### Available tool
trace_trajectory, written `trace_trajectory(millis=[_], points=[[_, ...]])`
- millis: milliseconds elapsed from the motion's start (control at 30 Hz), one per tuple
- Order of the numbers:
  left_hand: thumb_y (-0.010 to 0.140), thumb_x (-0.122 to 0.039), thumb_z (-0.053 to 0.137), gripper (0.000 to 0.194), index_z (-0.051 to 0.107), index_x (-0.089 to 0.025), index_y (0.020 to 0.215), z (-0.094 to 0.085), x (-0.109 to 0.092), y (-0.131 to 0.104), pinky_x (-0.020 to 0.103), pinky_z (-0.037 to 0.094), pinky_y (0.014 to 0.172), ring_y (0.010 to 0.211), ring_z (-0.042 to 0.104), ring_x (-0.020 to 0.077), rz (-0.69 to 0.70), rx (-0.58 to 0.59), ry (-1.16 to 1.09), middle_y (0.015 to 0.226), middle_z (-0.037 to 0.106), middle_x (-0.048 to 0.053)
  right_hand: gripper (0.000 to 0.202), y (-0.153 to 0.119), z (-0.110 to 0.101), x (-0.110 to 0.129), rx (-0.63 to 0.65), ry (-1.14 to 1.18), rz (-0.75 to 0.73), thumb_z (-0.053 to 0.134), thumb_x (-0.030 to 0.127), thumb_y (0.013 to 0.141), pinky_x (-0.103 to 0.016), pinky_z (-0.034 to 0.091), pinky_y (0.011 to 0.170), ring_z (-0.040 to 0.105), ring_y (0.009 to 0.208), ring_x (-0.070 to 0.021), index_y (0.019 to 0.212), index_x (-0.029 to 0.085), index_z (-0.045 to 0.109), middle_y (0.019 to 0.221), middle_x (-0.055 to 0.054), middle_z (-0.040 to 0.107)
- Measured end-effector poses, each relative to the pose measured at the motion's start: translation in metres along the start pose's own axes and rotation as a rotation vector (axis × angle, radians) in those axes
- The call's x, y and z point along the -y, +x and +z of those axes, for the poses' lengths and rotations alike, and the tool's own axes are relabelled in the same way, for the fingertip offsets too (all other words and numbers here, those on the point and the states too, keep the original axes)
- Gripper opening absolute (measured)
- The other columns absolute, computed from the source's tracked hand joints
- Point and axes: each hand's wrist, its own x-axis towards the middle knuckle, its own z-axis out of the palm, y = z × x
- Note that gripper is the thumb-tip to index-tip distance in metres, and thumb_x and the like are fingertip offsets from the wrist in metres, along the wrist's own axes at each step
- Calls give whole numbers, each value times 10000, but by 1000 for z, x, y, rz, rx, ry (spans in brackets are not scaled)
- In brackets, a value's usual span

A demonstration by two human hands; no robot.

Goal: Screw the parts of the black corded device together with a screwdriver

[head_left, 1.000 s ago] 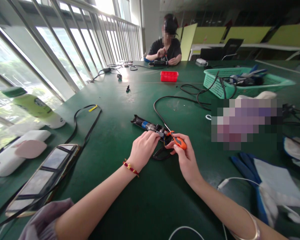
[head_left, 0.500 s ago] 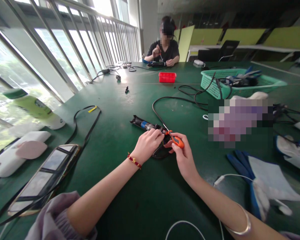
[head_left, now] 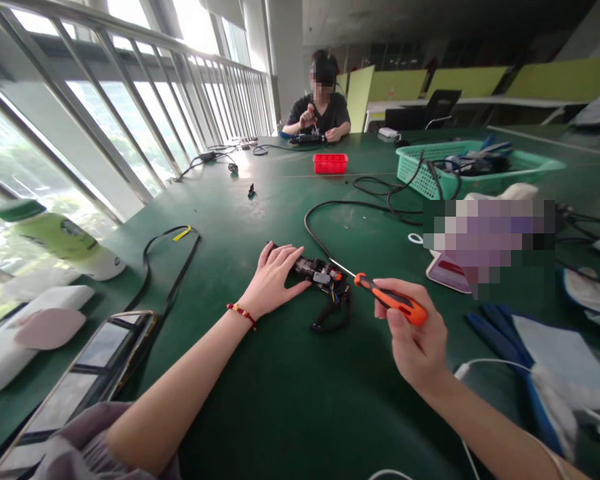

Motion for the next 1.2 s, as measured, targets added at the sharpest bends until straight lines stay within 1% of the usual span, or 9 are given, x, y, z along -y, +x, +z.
trace_trajectory(millis=[167, 233, 300, 433, 667, 800, 1033, 1100, 1200], points=[[762, -546, 590, 526, 556, -199, 1155, -1, -4, -1, 475, 324, 988, 1043, 479, 257, -75, -4, 15, 1036, 569, 72, 171, 0, 0, 2, -12, 55, 2, 482, 277, 891, -259, 460, 605, 557, 633, -121, 1044, 246, 550, 779, 7, 563], [729, -565, 616, 477, 602, -201, 1037, -2, -5, -1, 456, 363, 926, 975, 492, 256, -96, -14, 22, 960, 576, 63, 157, -1, 0, 3, -7, 65, 5, 468, 291, 896, -256, 461, 586, 559, 623, -124, 1013, 239, 558, 749, 7, 562], [708, -573, 632, 451, 609, -199, 957, -3, -5, -1, 431, 386, 879, 927, 504, 249, -98, -29, 24, 923, 580, 59, 159, -2, 0, 4, -18, 64, 8, 458, 307, 898, -256, 457, 565, 555, 608, -125, 990, 233, 566, 730, 5, 562], [713, -578, 624, 448, 585, -201, 950, -3, -4, 0, 382, 399, 856, 890, 553, 220, -81, -25, -11, 943, 612, 50, 157, -3, 1, 2, -23, 66, 31, 465, 317, 892, -254, 454, 554, 554, 602, -126, 971, 230, 569, 717, 6, 561], [706, -621, 604, 480, 581, -203, 942, -5, -5, -1, 345, 426, 773, 775, 607, 204, -117, 5, 9, 843, 666, 29, 160, -2, 4, 1, -5, 101, 73, 450, 300, 900, -254, 461, 574, 563, 613, -126, 986, 231, 567, 718, 7, 568], [710, -622, 597, 478, 583, -208, 948, -5, -6, -1, 332, 426, 727, 793, 614, 211, -123, 10, 38, 864, 670, 27, 160, -4, 5, -1, 0, 109, 73, 456, 302, 896, -257, 461, 575, 567, 613, -128, 979, 231, 573, 729, 4, 579], [716, -616, 597, 470, 579, -209, 951, -4, -6, -2, 326, 425, 718, 798, 614, 210, -122, 14, 48, 855, 666, 26, 181, -7, 6, -5, -99, 146, -9, 453, 302, 884, -284, 459, 558, 574, 590, -144, 960, 221, 596, 726, -10, 584], [717, -620, 593, 477, 579, -209, 957, -4, -6, -2, 325, 426, 723, 805, 614, 211, -121, 14, 45, 865, 664, 27, 174, -5, 6, -4, -72, 127, 5, 453, 296, 886, -279, 461, 565, 575, 601, -142, 964, 221, 588, 724, -9, 586], [716, -621, 593, 481, 585, -204, 956, -5, -7, -2, 324, 422, 723, 807, 614, 214, -132, 23, 49, 860, 665, 28, 150, -4, 6, -1, 7, 89, 57, 460, 293, 888, -263, 460, 571, 570, 612, -136, 970, 224, 565, 703, 4, 578]])
